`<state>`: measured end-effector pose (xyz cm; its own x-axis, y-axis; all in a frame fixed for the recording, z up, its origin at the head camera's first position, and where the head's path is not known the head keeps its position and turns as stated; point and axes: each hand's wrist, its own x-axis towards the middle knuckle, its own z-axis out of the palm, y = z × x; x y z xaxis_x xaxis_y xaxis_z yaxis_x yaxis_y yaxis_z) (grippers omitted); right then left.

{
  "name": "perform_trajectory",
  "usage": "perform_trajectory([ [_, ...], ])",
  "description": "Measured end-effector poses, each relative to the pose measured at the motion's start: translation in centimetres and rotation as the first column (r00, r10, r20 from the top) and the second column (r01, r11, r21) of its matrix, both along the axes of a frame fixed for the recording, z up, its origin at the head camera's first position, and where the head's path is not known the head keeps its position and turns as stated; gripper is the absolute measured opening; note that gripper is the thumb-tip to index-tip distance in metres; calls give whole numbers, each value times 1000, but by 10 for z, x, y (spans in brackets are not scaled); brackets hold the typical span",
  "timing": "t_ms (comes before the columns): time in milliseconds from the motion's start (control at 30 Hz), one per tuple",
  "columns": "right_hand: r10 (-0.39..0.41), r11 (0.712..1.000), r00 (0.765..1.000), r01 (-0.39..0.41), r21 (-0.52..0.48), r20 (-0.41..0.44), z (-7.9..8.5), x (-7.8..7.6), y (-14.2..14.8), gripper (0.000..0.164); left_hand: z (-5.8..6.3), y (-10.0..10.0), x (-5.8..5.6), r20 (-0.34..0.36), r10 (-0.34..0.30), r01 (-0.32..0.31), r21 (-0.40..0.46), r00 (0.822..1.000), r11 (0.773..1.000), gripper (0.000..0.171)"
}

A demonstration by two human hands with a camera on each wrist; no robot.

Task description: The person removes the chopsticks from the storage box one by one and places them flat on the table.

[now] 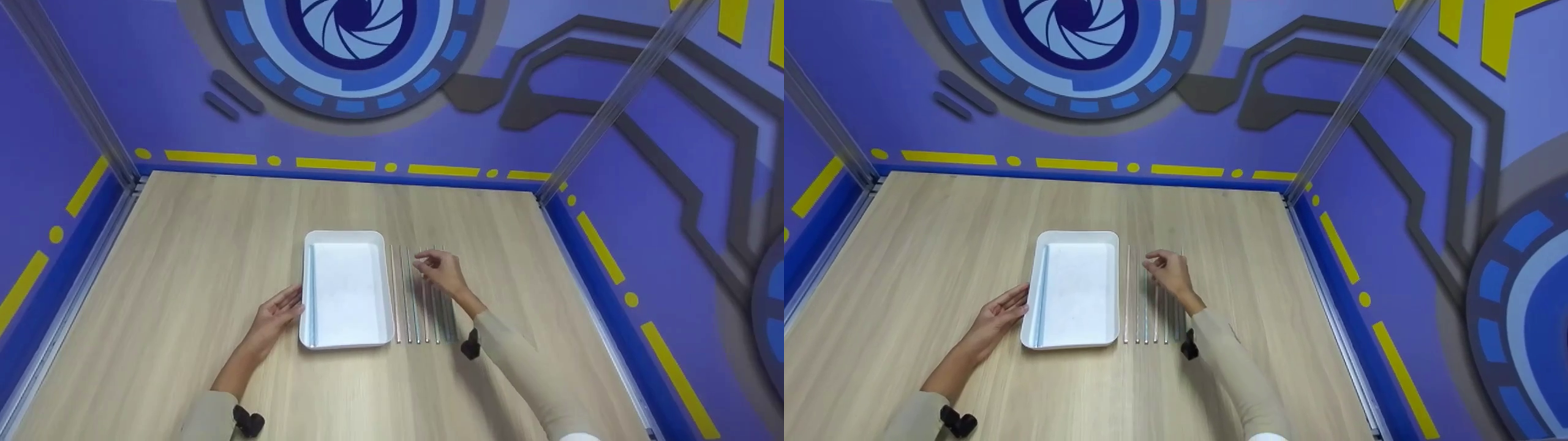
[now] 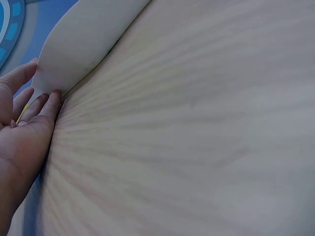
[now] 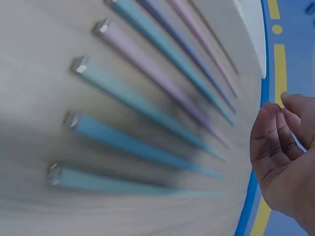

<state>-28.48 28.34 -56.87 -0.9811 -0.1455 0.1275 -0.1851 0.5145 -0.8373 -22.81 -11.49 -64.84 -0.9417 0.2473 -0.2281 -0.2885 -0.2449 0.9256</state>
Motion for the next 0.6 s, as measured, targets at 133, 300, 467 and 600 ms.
perform_trajectory([
  [133,79,997,997,-79,14,15,11,-8,-26,23,0,0,0,7,2,-2,-7,1000,1000,61],
  [300,185,982,980,-186,10,80,15,-18,-65,27,0,0,2,15,0,0,-17,1000,1000,62],
  [467,254,964,951,-264,39,174,7,-27,-103,30,0,0,2,19,-1,2,-36,1000,999,62],
  [600,285,944,925,-317,95,252,-4,-30,-133,29,1,-1,1,0,-4,4,-35,1000,999,61],
])
